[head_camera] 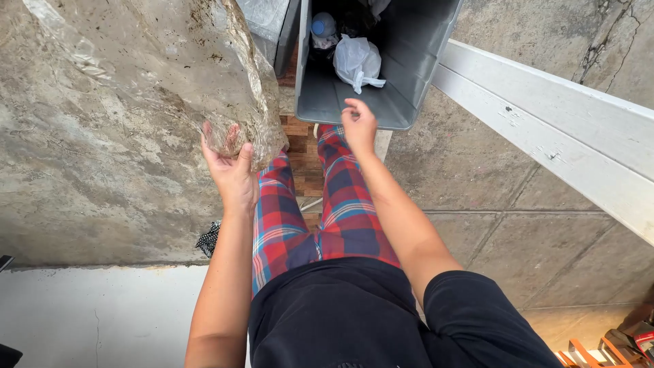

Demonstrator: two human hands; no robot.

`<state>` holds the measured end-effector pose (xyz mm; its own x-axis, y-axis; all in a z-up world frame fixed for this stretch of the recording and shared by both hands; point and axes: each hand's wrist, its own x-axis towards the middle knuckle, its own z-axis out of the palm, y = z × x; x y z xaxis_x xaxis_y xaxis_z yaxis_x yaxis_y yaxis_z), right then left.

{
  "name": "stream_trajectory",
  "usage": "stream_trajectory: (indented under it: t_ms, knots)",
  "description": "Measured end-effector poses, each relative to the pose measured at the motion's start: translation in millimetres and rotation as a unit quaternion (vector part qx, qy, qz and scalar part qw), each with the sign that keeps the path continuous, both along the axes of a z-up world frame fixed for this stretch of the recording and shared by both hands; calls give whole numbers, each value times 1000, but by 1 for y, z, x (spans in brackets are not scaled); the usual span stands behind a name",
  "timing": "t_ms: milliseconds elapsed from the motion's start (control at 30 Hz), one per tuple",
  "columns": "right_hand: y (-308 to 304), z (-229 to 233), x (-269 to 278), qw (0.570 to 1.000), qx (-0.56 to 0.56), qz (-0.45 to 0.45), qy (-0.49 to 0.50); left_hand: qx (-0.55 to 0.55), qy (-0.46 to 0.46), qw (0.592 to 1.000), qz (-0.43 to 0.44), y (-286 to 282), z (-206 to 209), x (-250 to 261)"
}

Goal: Sort trash and recycle plastic bottles and plastic bags into the trash can.

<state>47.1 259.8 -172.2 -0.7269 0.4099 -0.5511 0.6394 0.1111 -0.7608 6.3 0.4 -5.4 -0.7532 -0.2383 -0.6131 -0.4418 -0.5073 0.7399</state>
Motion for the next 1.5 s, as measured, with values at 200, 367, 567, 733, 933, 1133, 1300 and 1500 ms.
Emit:
stream_trajectory:
  t_ms: [200, 367, 567, 733, 933, 1133, 1300, 1500]
  knots:
    - [77, -82, -53, 960, 163, 97, -205, 2, -23, 1000, -7, 0, 2, 4]
    - [76, -125, -86, 888, 187, 126, -401, -22, -46, 999, 0, -7, -5, 5]
    - [72, -175, -76, 874, 183, 130, -431, -63, -54, 996, -37, -9, -13, 19]
    - [76, -202, -47, 879, 209, 109, -414, -35, -63, 997, -3, -9, -11, 23]
    - [99, -139, -50, 932, 174, 39, -314, 58, -66, 995, 50, -13, -8, 13]
    - [119, -62, -48, 973, 92, -41, -210, 32, -108, 991, 76, -41, -21, 22]
    - [128, -12, -44, 993, -43, -94, -50, -5, -177, 981, 74, -57, -22, 22]
    - [103, 123, -76, 974, -175, -144, 9, -26, -164, 982, 87, -63, -42, 35]
